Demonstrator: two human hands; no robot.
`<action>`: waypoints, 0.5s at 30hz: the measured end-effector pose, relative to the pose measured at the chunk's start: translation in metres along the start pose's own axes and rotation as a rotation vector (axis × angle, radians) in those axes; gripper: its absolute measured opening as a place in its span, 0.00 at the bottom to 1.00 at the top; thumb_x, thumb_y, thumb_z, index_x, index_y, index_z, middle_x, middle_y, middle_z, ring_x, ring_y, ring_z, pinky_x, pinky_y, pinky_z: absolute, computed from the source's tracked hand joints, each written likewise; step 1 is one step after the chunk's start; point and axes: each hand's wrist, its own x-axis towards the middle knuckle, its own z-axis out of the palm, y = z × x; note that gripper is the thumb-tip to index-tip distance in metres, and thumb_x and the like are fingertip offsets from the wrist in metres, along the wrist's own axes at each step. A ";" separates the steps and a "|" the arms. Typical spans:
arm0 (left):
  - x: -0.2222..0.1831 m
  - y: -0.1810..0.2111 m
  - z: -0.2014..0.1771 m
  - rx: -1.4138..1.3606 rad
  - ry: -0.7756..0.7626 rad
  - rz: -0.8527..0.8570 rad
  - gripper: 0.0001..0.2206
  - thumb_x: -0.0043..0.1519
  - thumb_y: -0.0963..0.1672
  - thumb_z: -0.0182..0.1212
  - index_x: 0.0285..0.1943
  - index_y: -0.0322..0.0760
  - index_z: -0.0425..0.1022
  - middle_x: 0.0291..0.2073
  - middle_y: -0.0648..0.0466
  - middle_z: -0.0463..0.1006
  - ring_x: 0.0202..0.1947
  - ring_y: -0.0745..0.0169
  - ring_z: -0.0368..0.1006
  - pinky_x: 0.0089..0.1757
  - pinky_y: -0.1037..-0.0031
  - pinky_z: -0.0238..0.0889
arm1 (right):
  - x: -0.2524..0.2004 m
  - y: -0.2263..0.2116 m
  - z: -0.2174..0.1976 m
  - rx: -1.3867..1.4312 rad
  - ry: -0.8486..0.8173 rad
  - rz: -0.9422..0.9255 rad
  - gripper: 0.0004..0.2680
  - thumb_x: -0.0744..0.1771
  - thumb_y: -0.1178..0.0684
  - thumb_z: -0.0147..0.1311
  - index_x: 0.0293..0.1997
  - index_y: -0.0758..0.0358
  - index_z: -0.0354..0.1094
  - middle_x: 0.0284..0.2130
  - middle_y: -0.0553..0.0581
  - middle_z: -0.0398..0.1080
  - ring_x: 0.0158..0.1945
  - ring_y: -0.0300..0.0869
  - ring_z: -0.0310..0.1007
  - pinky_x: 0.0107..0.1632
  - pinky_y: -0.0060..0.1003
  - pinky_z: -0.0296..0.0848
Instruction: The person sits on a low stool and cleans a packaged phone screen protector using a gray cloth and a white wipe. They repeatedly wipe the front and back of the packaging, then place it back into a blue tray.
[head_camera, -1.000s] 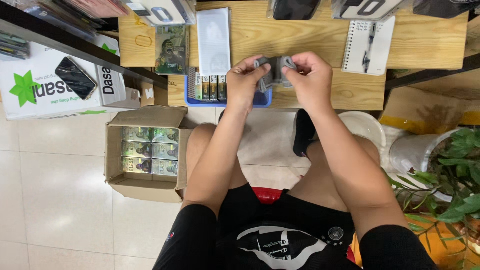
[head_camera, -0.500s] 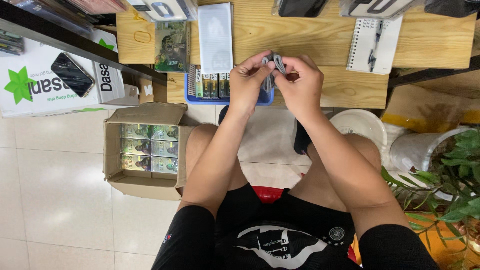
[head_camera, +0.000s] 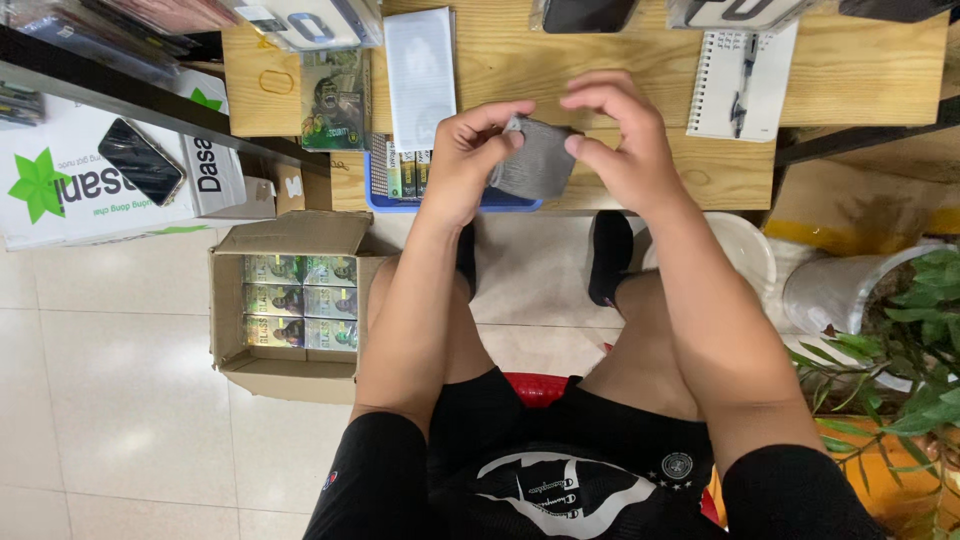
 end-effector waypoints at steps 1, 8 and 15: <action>0.000 0.002 -0.002 0.042 -0.030 0.022 0.14 0.62 0.36 0.61 0.55 0.37 0.82 0.45 0.57 0.84 0.41 0.77 0.72 0.43 0.83 0.63 | 0.002 0.003 -0.004 0.099 -0.134 0.032 0.07 0.67 0.63 0.58 0.50 0.66 0.70 0.55 0.61 0.68 0.62 0.48 0.68 0.63 0.41 0.70; 0.001 0.008 -0.007 0.120 -0.033 0.049 0.15 0.62 0.36 0.59 0.56 0.39 0.81 0.49 0.56 0.83 0.47 0.73 0.74 0.48 0.81 0.65 | -0.004 0.007 0.002 0.307 -0.183 0.155 0.09 0.67 0.64 0.60 0.51 0.64 0.68 0.57 0.60 0.67 0.58 0.42 0.71 0.61 0.34 0.72; 0.003 0.005 -0.012 0.163 0.032 0.087 0.13 0.65 0.37 0.58 0.57 0.39 0.81 0.45 0.59 0.83 0.41 0.76 0.71 0.43 0.83 0.62 | -0.005 0.004 -0.003 0.250 -0.332 0.172 0.08 0.65 0.62 0.62 0.46 0.62 0.68 0.66 0.60 0.58 0.58 0.40 0.70 0.55 0.33 0.71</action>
